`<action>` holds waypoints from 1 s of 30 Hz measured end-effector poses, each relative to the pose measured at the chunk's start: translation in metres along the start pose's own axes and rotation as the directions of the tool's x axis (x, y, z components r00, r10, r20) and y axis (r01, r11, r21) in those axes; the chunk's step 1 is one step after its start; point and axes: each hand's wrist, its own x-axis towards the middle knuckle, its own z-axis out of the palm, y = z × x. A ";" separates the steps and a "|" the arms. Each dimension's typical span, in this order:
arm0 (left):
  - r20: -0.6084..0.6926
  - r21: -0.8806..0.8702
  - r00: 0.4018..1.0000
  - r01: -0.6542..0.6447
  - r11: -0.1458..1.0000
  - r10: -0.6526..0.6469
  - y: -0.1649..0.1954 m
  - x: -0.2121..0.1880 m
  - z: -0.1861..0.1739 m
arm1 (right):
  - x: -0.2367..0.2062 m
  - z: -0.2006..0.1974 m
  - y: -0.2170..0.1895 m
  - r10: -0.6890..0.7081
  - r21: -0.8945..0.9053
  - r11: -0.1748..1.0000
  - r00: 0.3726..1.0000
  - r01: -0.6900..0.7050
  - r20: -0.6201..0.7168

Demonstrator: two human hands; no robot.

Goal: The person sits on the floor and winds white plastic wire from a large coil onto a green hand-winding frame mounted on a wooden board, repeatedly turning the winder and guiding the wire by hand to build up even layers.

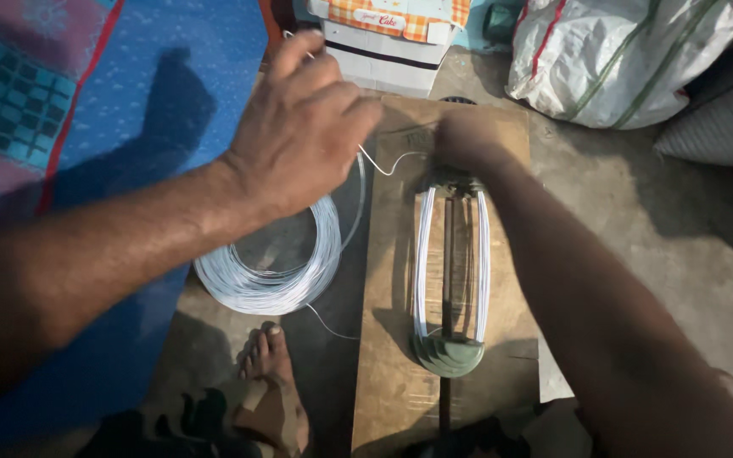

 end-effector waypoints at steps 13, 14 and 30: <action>0.075 -0.654 0.886 0.390 0.648 -0.457 -0.008 -0.015 0.046 | -0.331 0.079 -0.135 -0.672 0.072 0.741 0.736 0.668 0.080; 0.144 -0.698 0.848 0.452 0.555 -0.510 -0.005 -0.015 0.055 | -0.353 0.087 -0.130 -0.625 0.084 0.779 0.779 0.621 0.043; 0.978 0.023 -0.068 0.975 0.221 0.197 0.065 -0.052 0.058 | -0.247 0.056 0.065 0.405 0.195 0.905 0.905 -0.377 -0.129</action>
